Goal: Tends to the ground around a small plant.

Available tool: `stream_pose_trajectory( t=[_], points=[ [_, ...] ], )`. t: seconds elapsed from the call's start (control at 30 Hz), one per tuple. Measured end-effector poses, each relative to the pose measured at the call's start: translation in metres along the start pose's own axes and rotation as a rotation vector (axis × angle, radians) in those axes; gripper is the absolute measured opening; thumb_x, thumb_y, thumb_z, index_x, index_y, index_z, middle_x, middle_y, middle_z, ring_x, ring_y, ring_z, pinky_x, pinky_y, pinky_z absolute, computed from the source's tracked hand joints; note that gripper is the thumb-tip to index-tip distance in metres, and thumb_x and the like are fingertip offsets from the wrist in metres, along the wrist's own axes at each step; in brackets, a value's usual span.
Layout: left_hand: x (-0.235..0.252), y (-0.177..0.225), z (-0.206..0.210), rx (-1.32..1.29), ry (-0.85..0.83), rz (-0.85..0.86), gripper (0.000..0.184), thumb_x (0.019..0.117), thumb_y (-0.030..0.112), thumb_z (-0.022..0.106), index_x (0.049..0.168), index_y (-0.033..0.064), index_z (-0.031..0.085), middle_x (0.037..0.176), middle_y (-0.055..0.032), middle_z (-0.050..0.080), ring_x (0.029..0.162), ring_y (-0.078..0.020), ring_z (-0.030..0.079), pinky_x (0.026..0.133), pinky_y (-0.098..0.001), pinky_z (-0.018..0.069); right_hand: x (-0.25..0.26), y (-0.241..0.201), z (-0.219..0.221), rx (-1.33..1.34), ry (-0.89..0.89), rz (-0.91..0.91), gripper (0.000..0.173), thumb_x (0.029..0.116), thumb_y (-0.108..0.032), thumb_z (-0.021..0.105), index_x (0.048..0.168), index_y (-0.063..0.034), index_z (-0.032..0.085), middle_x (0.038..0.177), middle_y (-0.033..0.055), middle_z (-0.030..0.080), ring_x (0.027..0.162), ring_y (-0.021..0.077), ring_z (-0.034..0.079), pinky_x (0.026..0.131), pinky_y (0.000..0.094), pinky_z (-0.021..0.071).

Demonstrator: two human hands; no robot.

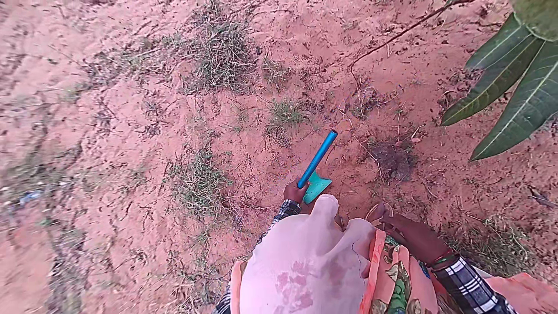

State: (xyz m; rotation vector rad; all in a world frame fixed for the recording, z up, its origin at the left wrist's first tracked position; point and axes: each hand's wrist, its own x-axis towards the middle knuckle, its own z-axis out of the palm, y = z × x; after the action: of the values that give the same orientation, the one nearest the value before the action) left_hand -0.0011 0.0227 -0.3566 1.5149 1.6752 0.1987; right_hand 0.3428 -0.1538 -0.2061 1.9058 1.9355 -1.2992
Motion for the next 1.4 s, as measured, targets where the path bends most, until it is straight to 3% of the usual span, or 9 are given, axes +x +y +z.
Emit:
stream_pose_trajectory(
  t=[0.07, 0.17, 0.27, 0.43, 0.53, 0.7, 0.93, 1.23, 1.4],
  points=[
    [0.020, 0.042, 0.002, 0.134, -0.111, -0.026, 0.041, 0.1028, 0.040, 0.058, 0.121, 0.0047, 0.070, 0.109, -0.0214, 0.073, 0.107, -0.0379, 0.070, 0.096, -0.0617, 0.0503, 0.000, 0.001, 0.001, 0.006, 0.001, 0.003, 0.037, 0.1058, -0.020, 0.058, 0.141, -0.0090, 0.062, 0.129, 0.0193, 0.067, 0.115, 0.0357, 0.068, 0.100, 0.0543, 0.0524],
    [0.026, 0.077, -0.013, 0.266, -0.175, 0.002, 0.043, 0.1040, 0.042, 0.057, 0.120, 0.0044, 0.070, 0.112, -0.0223, 0.072, 0.110, -0.0395, 0.069, 0.095, -0.0634, 0.0496, -0.001, 0.001, 0.001, -0.004, -0.014, 0.019, 0.037, 0.1065, -0.020, 0.057, 0.141, -0.0092, 0.061, 0.131, 0.0193, 0.066, 0.116, 0.0358, 0.067, 0.101, 0.0552, 0.0517],
    [0.015, 0.104, -0.020, 0.243, -0.107, 0.145, 0.040, 0.1020, 0.038, 0.061, 0.113, 0.0006, 0.070, 0.102, -0.0232, 0.072, 0.101, -0.0410, 0.070, 0.090, -0.0641, 0.0508, 0.000, 0.004, 0.000, -0.015, 0.012, 0.019, 0.037, 0.1061, -0.021, 0.057, 0.141, -0.0101, 0.061, 0.130, 0.0189, 0.066, 0.115, 0.0359, 0.068, 0.098, 0.0550, 0.0530],
    [-0.002, 0.164, -0.019, 0.019, 0.028, 0.441, 0.023, 0.0984, 0.025, 0.070, 0.100, 0.0028, 0.072, 0.076, -0.0165, 0.070, 0.070, -0.0339, 0.069, 0.066, -0.0587, 0.0541, 0.003, 0.002, 0.000, 0.001, 0.000, 0.016, 0.038, 0.1056, -0.018, 0.057, 0.142, -0.0084, 0.061, 0.131, 0.0196, 0.066, 0.116, 0.0367, 0.067, 0.100, 0.0576, 0.0516],
    [-0.005, 0.189, -0.027, 0.181, -0.185, 0.411, 0.027, 0.1006, 0.029, 0.066, 0.105, 0.0034, 0.072, 0.085, -0.0180, 0.072, 0.081, -0.0358, 0.071, 0.075, -0.0611, 0.0551, 0.000, -0.003, -0.005, 0.012, 0.015, 0.029, 0.036, 0.1058, -0.018, 0.056, 0.140, -0.0077, 0.062, 0.132, 0.0192, 0.066, 0.118, 0.0368, 0.066, 0.101, 0.0572, 0.0508],
    [-0.016, 0.143, -0.023, 0.456, -0.424, 0.223, 0.041, 0.1038, 0.040, 0.056, 0.120, 0.0042, 0.067, 0.110, -0.0221, 0.071, 0.108, -0.0399, 0.068, 0.092, -0.0635, 0.0501, -0.006, 0.001, -0.009, -0.011, 0.022, 0.044, 0.039, 0.1070, -0.023, 0.056, 0.143, -0.0083, 0.060, 0.132, 0.0188, 0.065, 0.118, 0.0356, 0.066, 0.101, 0.0558, 0.0513],
    [-0.013, 0.042, -0.053, 0.416, -0.410, 0.080, 0.044, 0.1017, 0.041, 0.059, 0.118, 0.0021, 0.069, 0.105, -0.0240, 0.072, 0.102, -0.0415, 0.070, 0.090, -0.0649, 0.0510, -0.001, 0.005, -0.009, -0.005, 0.009, 0.030, 0.038, 0.1069, -0.022, 0.056, 0.143, -0.0085, 0.059, 0.130, 0.0193, 0.066, 0.116, 0.0354, 0.067, 0.101, 0.0549, 0.0514],
    [0.002, 0.030, 0.002, 0.464, -0.498, 0.122, 0.044, 0.1019, 0.042, 0.060, 0.129, 0.0091, 0.069, 0.119, -0.0219, 0.072, 0.116, -0.0405, 0.067, 0.100, -0.0640, 0.0488, -0.001, 0.009, -0.007, -0.004, -0.007, 0.044, 0.039, 0.1070, -0.022, 0.055, 0.143, -0.0086, 0.059, 0.132, 0.0185, 0.065, 0.116, 0.0350, 0.067, 0.100, 0.0550, 0.0519],
    [0.003, 0.010, 0.012, 0.419, -0.482, 0.179, 0.041, 0.0994, 0.040, 0.064, 0.125, 0.0092, 0.071, 0.115, -0.0217, 0.073, 0.113, -0.0405, 0.069, 0.098, -0.0645, 0.0495, 0.003, 0.012, -0.008, -0.009, -0.043, 0.054, 0.040, 0.1078, -0.024, 0.054, 0.145, -0.0101, 0.057, 0.133, 0.0187, 0.064, 0.118, 0.0364, 0.066, 0.100, 0.0564, 0.0509]
  ],
)
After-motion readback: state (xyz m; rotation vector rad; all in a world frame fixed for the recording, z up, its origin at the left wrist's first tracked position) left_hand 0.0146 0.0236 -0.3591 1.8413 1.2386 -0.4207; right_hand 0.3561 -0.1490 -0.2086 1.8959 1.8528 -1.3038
